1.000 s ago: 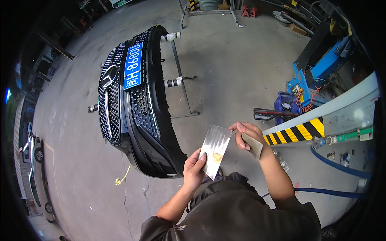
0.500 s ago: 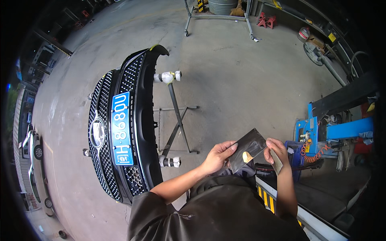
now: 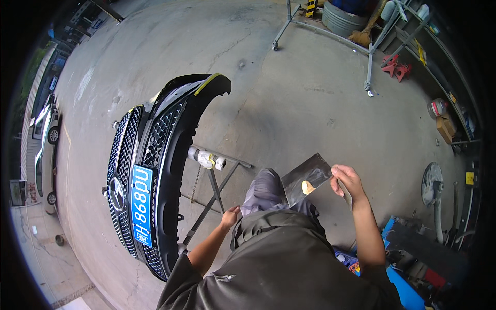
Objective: The person mixes yellow body filler with a hardener, then uses a metal spreader to apply the filler to a damaged area on a car hood and later to a detached front bumper. The person smooths the filler with the spreader and a sanding block, then walks to another part of the garage to continue working on the bumper.
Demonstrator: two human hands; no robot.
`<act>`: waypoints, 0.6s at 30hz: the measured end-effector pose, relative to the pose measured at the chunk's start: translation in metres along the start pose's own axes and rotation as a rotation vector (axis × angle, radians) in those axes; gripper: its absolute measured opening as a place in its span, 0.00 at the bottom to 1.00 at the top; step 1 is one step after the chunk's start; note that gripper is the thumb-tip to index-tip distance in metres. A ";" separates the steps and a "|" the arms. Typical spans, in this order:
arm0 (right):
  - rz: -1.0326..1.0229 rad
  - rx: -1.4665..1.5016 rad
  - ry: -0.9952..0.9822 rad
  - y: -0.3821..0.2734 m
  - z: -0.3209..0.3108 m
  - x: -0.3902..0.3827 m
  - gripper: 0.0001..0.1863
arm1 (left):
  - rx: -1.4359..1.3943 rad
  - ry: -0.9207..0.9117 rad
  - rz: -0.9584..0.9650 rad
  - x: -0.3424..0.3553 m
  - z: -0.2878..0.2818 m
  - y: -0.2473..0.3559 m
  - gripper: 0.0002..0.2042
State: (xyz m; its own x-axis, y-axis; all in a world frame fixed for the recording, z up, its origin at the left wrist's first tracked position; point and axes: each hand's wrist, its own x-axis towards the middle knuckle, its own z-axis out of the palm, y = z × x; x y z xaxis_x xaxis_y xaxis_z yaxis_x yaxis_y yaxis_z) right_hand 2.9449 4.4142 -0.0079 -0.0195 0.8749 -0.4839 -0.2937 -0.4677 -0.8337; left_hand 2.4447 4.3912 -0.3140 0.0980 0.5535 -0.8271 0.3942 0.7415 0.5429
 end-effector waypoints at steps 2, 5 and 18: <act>0.038 -0.052 -0.058 -0.039 -0.017 0.059 0.14 | -0.067 0.038 -0.228 0.006 0.018 -0.023 0.25; 0.105 -0.084 -0.095 -0.082 -0.040 0.154 0.15 | -0.479 -0.023 -0.514 0.026 0.084 0.000 0.22; 0.241 -0.071 -0.184 -0.262 -0.088 0.485 0.13 | -1.114 -0.203 -0.177 0.163 0.101 0.426 0.21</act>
State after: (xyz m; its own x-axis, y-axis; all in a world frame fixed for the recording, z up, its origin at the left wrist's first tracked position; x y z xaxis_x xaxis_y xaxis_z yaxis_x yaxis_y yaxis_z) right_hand 3.0968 4.9500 -0.0472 -0.2552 0.7427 -0.6191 -0.1921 -0.6665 -0.7204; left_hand 2.7211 4.7591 -0.2321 0.3070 0.4115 -0.8582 -0.6010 0.7830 0.1605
